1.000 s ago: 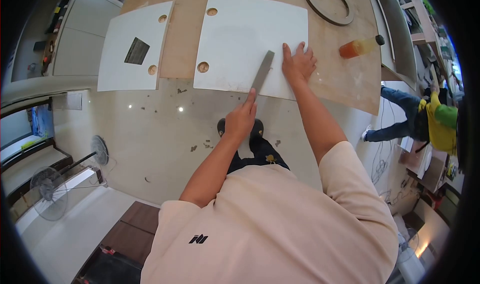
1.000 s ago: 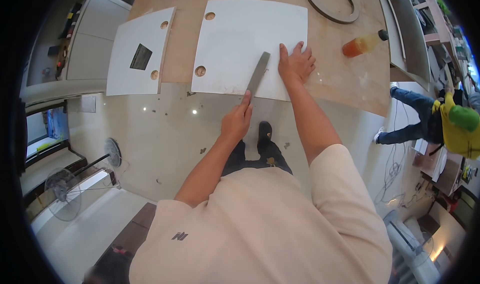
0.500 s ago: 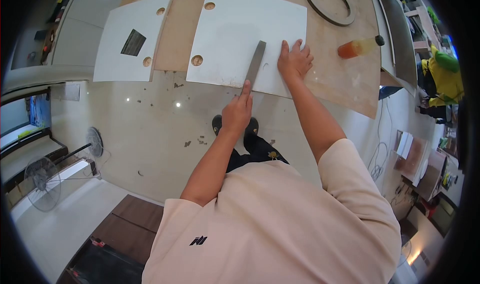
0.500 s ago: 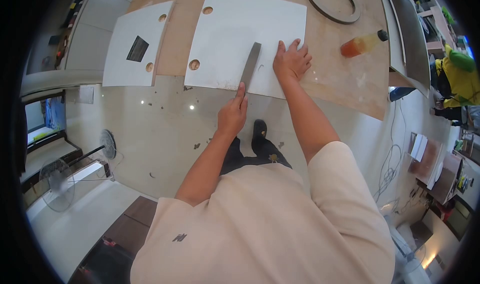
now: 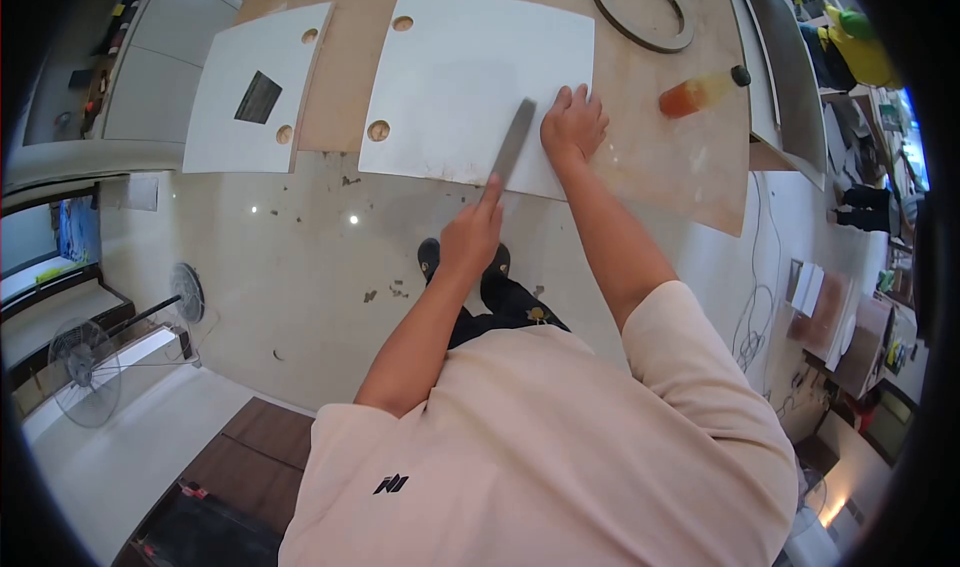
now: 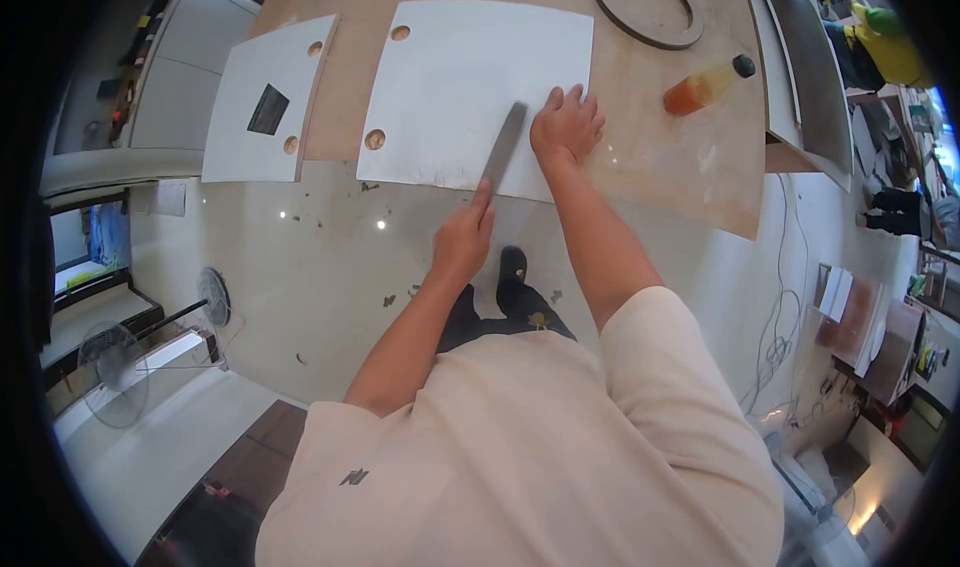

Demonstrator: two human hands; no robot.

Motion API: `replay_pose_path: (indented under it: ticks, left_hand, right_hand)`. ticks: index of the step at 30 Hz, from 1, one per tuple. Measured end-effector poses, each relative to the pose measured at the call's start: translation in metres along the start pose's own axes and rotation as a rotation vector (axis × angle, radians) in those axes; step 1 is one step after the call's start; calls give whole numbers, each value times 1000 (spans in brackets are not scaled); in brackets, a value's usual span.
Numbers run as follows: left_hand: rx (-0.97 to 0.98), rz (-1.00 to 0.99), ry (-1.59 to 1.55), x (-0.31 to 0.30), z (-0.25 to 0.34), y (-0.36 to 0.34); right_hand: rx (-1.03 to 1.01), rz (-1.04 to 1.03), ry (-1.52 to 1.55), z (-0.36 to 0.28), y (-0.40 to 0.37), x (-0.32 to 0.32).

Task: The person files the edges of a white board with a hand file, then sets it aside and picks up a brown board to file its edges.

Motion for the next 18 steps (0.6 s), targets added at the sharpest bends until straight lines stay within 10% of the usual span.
replay_pose_path:
  ticks: [4, 13, 18]
  left_hand:
    - [-84, 22, 22, -22, -63, -91]
    - [20, -35, 15, -5, 1, -3]
    - [-132, 62, -34, -47, -74, -86]
  right_hand:
    - [18, 3, 48, -6, -1, -7]
    - [7, 24, 70, -2, 1, -5]
    - [13, 33, 40, -3, -4, -4]
Point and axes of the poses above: each hand's wrist, its own y-axis towards the middle knuckle, its own x-axis out of the palm, z = x × y, the point moved 8 cm from there along y, towards the middle knuckle, and after that the axes turned 4 degrees about z, right-handed, at the moved point
